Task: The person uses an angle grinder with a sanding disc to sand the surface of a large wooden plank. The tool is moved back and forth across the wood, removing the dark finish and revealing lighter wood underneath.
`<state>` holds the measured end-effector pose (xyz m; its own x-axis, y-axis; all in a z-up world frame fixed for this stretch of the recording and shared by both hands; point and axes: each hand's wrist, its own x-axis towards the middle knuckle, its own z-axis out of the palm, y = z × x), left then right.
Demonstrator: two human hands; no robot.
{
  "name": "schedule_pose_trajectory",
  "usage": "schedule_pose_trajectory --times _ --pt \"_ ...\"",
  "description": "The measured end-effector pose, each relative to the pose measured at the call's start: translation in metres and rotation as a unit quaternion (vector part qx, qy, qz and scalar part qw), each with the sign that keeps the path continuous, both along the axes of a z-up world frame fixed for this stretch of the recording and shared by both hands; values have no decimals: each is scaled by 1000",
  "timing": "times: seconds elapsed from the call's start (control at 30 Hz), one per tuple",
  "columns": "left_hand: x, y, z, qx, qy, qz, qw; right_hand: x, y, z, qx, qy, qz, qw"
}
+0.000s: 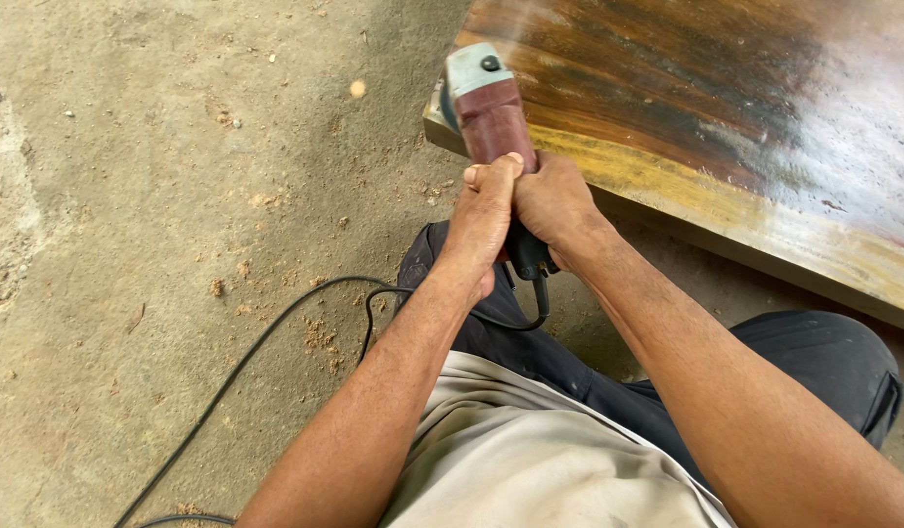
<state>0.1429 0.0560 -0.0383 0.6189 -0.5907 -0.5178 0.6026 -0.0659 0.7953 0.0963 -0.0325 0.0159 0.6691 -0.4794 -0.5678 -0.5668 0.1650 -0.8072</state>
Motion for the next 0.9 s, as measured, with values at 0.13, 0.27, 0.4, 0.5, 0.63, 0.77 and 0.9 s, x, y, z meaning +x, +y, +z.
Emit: schedule_pose_trajectory --times 0.13,0.27,0.4,0.5,0.63,0.77,0.9 --pt "-6 -17 -3 4 -7 -12 1000 -8 -10 3 -24 3 -41 999" --pt "1 -9 -5 -4 -15 11 1000 1 -6 -1 -6 -9 -26 1000" --pt "6 7 -6 6 -15 50 999 10 5 -6 -33 -9 21 999" --pt "4 6 -6 21 -22 40 999 8 5 -6 -11 -10 10 1000" --pt "4 -8 -1 25 -17 -4 1000 4 -3 1 1 -2 -35 999" --pt "9 -5 6 37 -9 -10 999 9 -3 6 9 11 -15 1000" --pt "12 10 9 37 16 27 999 16 9 4 -1 -7 19 1000"
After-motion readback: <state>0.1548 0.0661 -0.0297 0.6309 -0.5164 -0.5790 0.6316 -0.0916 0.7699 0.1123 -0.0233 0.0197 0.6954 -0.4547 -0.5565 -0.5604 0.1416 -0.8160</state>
